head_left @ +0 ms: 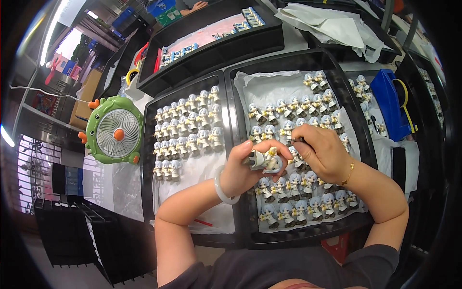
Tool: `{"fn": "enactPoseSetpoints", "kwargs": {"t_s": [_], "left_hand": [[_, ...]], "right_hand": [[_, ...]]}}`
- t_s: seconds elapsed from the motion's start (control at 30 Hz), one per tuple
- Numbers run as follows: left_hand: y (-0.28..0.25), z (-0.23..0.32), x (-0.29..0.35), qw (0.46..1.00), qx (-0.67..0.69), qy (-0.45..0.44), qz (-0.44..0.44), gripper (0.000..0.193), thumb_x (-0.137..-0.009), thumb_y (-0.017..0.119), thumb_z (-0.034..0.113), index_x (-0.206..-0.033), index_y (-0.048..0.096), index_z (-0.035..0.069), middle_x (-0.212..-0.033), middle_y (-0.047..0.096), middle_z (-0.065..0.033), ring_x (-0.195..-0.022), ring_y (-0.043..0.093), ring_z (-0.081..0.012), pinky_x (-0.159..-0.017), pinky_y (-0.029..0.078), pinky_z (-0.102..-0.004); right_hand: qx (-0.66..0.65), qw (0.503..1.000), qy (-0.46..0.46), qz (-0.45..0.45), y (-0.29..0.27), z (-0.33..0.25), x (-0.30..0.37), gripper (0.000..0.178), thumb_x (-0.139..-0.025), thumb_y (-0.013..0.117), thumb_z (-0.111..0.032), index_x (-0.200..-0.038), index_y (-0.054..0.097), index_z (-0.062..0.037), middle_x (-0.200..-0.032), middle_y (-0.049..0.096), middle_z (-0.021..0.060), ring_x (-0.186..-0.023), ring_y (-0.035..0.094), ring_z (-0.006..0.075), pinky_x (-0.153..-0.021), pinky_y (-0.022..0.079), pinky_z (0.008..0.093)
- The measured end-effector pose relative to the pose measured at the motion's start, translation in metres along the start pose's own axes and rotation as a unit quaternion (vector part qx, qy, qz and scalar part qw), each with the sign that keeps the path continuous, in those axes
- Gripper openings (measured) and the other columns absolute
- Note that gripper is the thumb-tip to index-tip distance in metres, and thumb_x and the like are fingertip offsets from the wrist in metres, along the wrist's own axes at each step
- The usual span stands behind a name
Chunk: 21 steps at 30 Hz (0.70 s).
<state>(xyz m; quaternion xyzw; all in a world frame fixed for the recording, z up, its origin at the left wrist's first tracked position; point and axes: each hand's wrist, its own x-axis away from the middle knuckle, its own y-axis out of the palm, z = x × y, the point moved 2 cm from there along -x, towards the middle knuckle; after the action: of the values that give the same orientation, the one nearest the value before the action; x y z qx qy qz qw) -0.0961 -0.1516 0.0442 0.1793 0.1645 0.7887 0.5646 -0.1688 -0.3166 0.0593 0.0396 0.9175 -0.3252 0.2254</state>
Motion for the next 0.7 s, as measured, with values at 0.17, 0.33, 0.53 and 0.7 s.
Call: {"fn": "enactPoseSetpoints", "kwargs": {"t_s": [0.17,0.33,0.53,0.7], "left_hand": [[-0.001,-0.01,0.002,0.996,0.08,-0.035,-0.024,0.062,-0.078,0.026,0.066,-0.092,0.043,0.008,-0.078,0.052,-0.0087,-0.065,0.045,-0.0155,-0.06,0.035,-0.0253],[0.002,-0.012,0.001,0.992,0.104,-0.039,-0.067,0.06,-0.074,0.036,0.066,-0.096,0.036,0.01,-0.079,0.047,-0.0068,-0.065,0.045,-0.0169,-0.06,0.034,-0.0264],[0.009,-0.012,0.001,0.992,0.091,-0.007,-0.083,0.066,-0.063,0.056,0.058,-0.1,0.029,0.012,-0.091,0.041,-0.0083,-0.079,0.044,-0.0182,-0.069,0.034,-0.0286],[0.006,-0.011,0.001,0.994,0.064,-0.014,-0.087,0.07,-0.061,0.062,0.055,-0.104,0.027,0.011,-0.099,0.039,-0.0081,-0.091,0.042,-0.0173,-0.081,0.033,-0.0298]], "right_hand": [[0.054,0.997,-0.046,-0.01,0.006,-0.005,0.002,0.024,-0.078,0.065,-0.027,-0.075,0.053,-0.0061,-0.064,0.052,0.0073,-0.055,0.052,0.0263,-0.05,0.041,0.0347],[0.06,0.997,-0.038,-0.029,0.007,-0.006,0.003,0.028,-0.074,0.067,-0.032,-0.07,0.055,-0.0075,-0.061,0.051,0.006,-0.054,0.052,0.0247,-0.049,0.04,0.0339],[0.039,0.998,-0.016,-0.049,0.006,-0.011,0.002,0.028,-0.077,0.064,-0.036,-0.069,0.057,-0.0104,-0.06,0.055,0.0043,-0.055,0.056,0.0231,-0.05,0.044,0.0326],[0.057,0.997,-0.041,-0.032,0.005,-0.013,0.004,0.028,-0.076,0.065,-0.034,-0.067,0.055,-0.0101,-0.059,0.054,0.0046,-0.053,0.056,0.0234,-0.049,0.043,0.0327]]}}
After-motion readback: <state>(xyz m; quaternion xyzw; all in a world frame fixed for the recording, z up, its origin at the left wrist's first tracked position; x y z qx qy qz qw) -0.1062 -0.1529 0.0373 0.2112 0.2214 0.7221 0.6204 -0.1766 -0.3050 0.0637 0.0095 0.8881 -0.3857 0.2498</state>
